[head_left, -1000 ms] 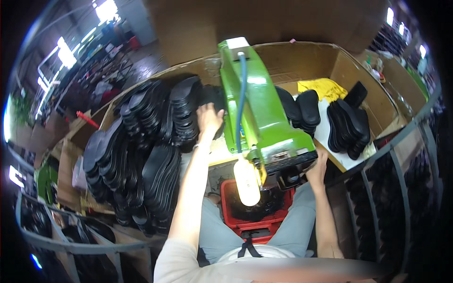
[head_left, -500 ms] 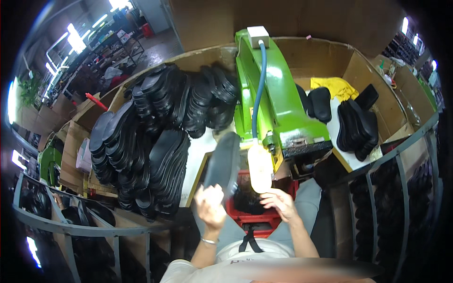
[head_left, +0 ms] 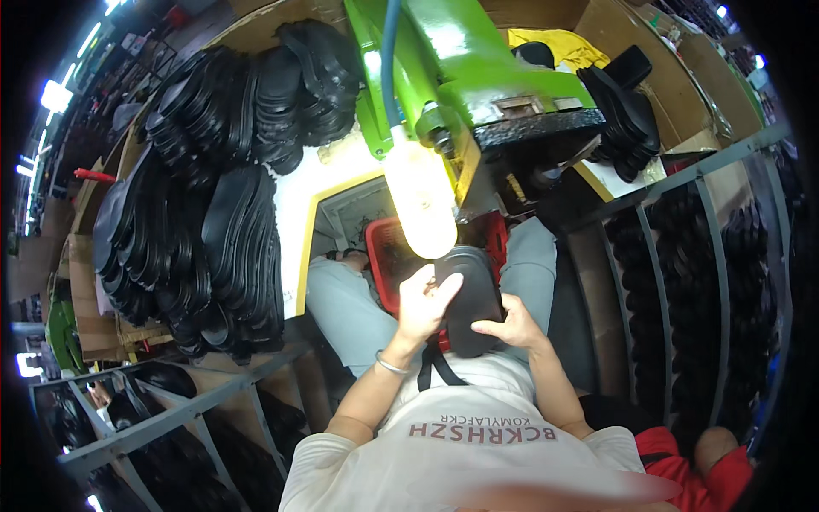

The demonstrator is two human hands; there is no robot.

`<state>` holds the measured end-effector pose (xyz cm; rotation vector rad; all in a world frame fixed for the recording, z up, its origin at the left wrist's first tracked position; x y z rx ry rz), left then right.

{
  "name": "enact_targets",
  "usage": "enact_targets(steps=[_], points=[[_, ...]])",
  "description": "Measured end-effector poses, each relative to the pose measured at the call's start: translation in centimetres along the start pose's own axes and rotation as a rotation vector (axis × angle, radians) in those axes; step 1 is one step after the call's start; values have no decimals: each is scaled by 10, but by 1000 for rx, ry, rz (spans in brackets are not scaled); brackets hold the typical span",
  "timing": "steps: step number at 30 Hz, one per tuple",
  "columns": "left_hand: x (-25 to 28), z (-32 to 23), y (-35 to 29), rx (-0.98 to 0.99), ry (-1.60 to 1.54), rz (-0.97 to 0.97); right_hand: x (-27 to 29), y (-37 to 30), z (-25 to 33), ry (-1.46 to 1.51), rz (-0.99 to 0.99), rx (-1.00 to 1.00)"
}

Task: Operating a specialized hydraulic press to shape or bond shoe sole components in a manufacturing assembly line.

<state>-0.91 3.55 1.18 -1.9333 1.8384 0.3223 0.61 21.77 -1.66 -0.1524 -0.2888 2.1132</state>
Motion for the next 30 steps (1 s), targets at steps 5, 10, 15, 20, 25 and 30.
enact_targets(steps=[5,10,15,20,25,30], points=[[-27,-9,34,-87,377,5,-20,-17,-19,154,-149,-34],[-23,8,39,-302,339,-94,-19,-35,-22,388,-151,8],[-16,13,28,-155,115,-71,42,-61,-23,519,-367,-19],[-23,2,34,-484,675,-26,100,-39,26,381,-758,94],[-6,-8,37,-388,315,-42,126,3,58,351,-581,158],[12,-36,22,-366,-145,-95,99,37,75,369,-459,165]])
Point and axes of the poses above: each hand's wrist, its own y-axis towards the middle knuckle, its own x-axis out of the back of the hand, z = x × y, the point moved 2 cm from there along y, towards the middle knuckle, and after that the axes turned 8 degrees about -y, right-handed, at the moved point
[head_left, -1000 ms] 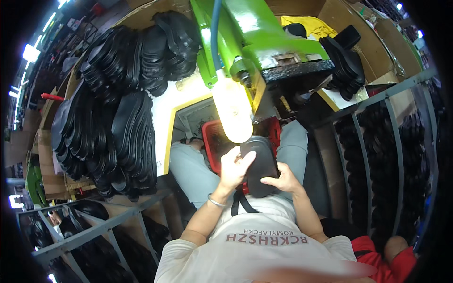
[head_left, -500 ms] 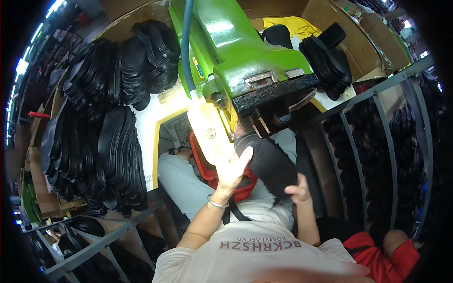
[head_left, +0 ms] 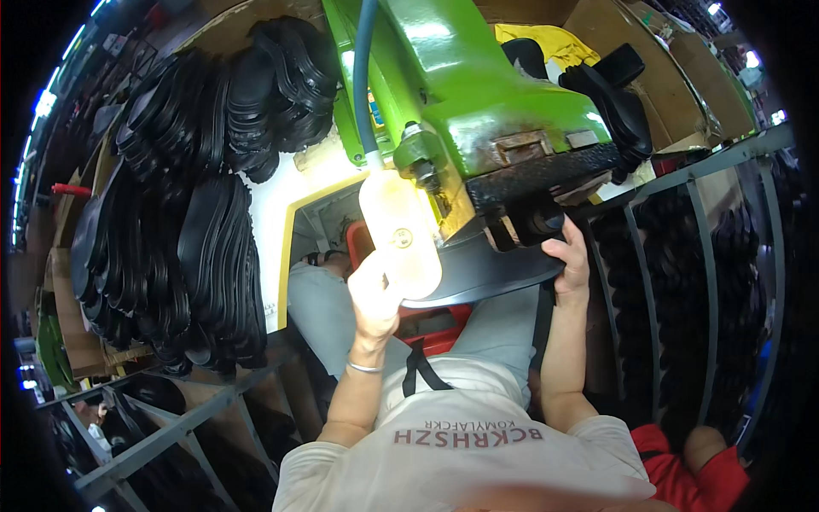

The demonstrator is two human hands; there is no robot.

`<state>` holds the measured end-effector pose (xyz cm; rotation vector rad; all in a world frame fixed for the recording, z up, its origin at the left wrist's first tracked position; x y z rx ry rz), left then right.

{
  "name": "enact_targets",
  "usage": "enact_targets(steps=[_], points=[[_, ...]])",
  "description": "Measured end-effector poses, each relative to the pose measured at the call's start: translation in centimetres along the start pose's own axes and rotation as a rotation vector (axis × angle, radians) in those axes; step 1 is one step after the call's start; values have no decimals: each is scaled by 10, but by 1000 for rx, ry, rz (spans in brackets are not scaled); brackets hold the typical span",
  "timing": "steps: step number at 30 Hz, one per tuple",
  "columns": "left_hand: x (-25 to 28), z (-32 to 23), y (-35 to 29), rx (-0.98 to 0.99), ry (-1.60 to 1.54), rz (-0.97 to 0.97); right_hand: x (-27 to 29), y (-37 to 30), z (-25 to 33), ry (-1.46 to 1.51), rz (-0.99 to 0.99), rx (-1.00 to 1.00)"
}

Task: Operating a specialized hydraulic press to shape or bond shoe sole components in a manufacturing assembly line.

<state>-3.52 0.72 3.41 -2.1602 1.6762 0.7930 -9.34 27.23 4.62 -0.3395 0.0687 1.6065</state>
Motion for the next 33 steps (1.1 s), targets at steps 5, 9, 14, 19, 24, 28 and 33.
enact_targets(steps=[5,9,14,19,24,28,33], points=[[43,-15,-20,136,40,-144,-36,-2,-18,13,35,-39],[82,-7,-45,320,-27,-78,-55,6,-23,-90,59,-15],[47,-5,-23,397,418,333,-81,14,-11,-220,351,85],[-9,16,7,158,677,331,-90,-10,-25,-288,172,133],[-5,50,-11,76,441,116,-44,-81,-76,-501,274,-59],[-1,43,-23,-1,453,43,11,-119,-104,-359,420,-360],[-20,40,-21,74,326,127,68,-103,-52,-105,36,-101]])
Point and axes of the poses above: each hand's wrist, its own y-axis towards the middle knuckle, its own x-axis out of the back of the hand, z = x × y, the point moved 2 cm from there along y, towards the middle knuckle, and after that the axes turned 8 degrees about -y, right-handed, at the moved point
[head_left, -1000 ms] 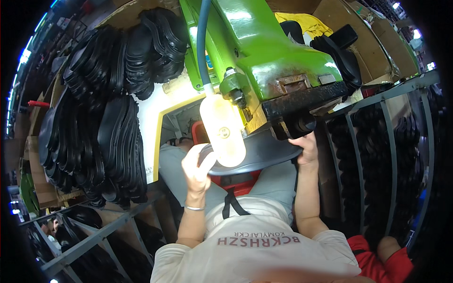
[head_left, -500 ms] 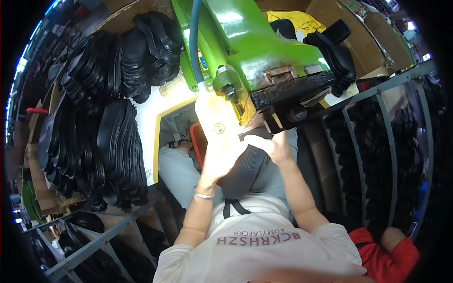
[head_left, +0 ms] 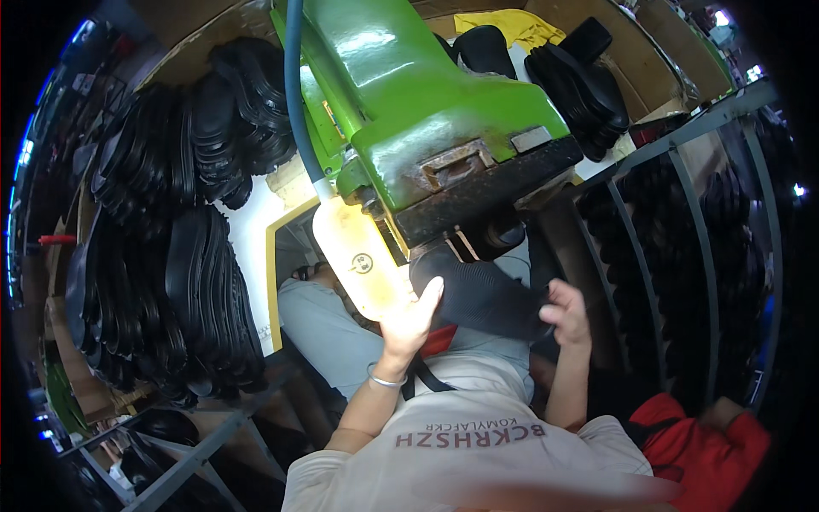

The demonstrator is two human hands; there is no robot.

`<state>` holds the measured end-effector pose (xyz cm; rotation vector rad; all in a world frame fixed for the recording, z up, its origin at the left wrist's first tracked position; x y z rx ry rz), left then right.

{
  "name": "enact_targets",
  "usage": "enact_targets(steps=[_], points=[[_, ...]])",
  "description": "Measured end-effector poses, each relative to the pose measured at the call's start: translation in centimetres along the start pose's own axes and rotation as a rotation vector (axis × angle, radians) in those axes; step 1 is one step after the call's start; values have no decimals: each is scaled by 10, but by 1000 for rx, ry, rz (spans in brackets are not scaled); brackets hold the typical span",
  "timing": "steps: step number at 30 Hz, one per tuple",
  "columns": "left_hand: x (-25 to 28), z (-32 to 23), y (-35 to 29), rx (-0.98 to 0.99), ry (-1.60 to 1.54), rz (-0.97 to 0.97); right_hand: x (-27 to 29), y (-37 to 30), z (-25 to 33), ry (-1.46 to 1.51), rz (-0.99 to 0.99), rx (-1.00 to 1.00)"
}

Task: Operating a specialized hydraulic press to shape or bond shoe sole components in a manufacturing assembly line.

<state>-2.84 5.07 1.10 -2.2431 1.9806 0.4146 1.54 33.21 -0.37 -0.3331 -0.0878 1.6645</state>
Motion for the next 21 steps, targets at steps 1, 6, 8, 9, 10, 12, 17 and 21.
enact_targets(steps=[1,6,8,9,10,12,17,21], points=[[-7,-9,2,122,-173,-10,-5,8,21,-30,-167,31],[-6,-2,7,60,-52,-2,-25,63,83,50,-372,185],[9,4,11,-46,296,-32,-28,85,89,17,-254,226],[11,-8,16,-30,227,-43,-34,94,93,8,-207,226],[18,-8,17,-50,111,-78,-41,104,93,-4,-155,253],[34,-23,18,50,16,41,-57,115,90,4,-88,255],[77,-60,25,-4,-15,-77,-99,102,89,-64,106,119],[118,-59,15,46,-73,-183,-139,99,65,-185,120,398]])
Point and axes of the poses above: each hand's wrist, its own y-axis towards the middle knuckle, its own x-axis out of the back of the hand, z = x × y, the point moved 2 cm from there along y, towards the middle knuckle, and after that the axes turned 8 degrees about -y, right-handed, at the moved point
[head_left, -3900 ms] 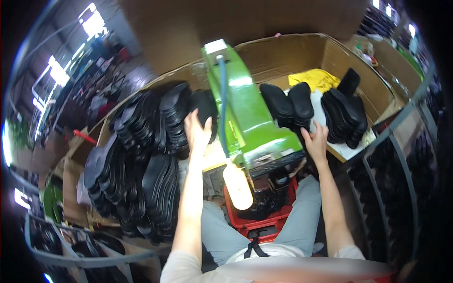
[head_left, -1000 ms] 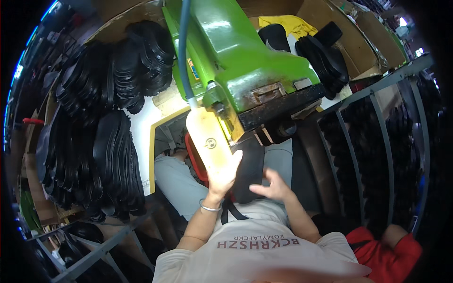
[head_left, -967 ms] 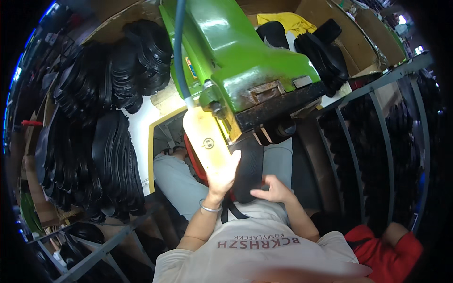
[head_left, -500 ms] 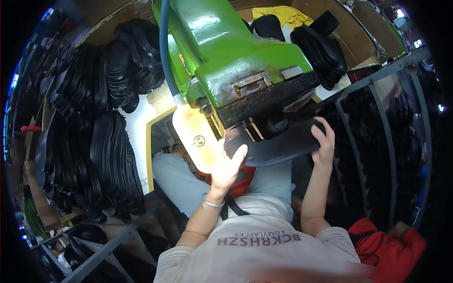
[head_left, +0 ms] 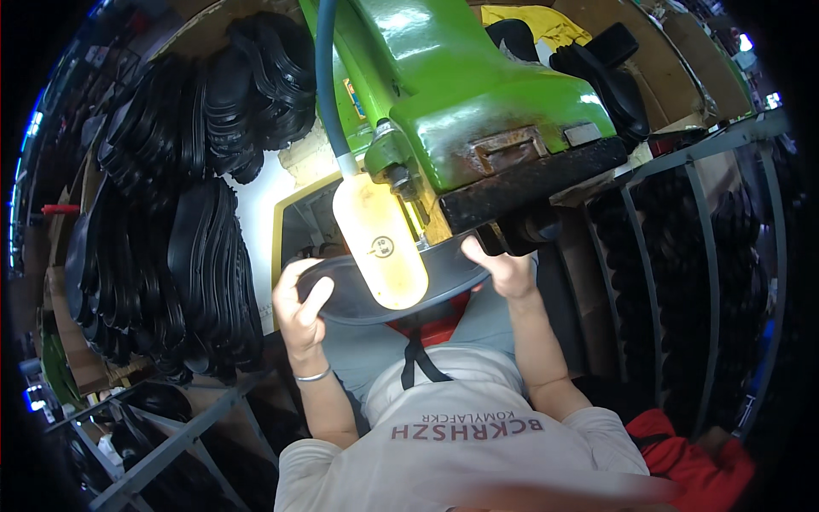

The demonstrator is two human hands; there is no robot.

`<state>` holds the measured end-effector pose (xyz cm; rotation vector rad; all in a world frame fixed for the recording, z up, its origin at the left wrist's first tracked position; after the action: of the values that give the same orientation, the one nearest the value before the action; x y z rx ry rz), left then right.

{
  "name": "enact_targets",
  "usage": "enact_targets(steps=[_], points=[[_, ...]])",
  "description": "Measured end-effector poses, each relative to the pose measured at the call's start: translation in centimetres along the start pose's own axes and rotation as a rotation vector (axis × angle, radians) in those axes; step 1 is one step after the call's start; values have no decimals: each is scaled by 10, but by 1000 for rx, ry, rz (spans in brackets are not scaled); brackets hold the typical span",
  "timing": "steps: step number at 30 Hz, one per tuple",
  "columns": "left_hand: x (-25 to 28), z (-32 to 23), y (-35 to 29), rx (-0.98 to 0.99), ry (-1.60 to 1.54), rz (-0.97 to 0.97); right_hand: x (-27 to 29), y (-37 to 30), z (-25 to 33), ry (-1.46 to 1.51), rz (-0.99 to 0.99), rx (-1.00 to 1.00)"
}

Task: Operating a specialized hydraulic press to shape or bond shoe sole components in a manufacturing assembly line.

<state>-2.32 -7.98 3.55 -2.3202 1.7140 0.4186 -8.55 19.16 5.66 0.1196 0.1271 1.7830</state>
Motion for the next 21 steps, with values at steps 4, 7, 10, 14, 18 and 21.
enact_targets(steps=[4,7,10,14,18,21], points=[[34,20,-31,126,33,86,-17,3,2,-114,99,22],[23,44,-64,347,85,242,-21,2,-8,104,31,-222],[-17,75,-91,427,343,393,-25,5,-13,146,5,-212],[-70,91,-93,271,553,541,-19,-2,-11,-118,-49,-9],[-93,73,-67,189,421,560,18,-11,3,-308,-20,-33],[-80,60,-41,286,143,458,68,-2,41,-349,-299,-80]])
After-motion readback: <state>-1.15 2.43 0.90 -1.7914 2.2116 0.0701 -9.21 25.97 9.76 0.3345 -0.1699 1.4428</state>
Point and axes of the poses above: each hand's wrist, its own y-axis towards the middle knuckle, its own x-axis out of the back of the hand, z = x × y, the point moved 2 cm from there along y, towards the middle knuckle, and after that the axes turned 8 degrees about -y, right-handed, at the moved point
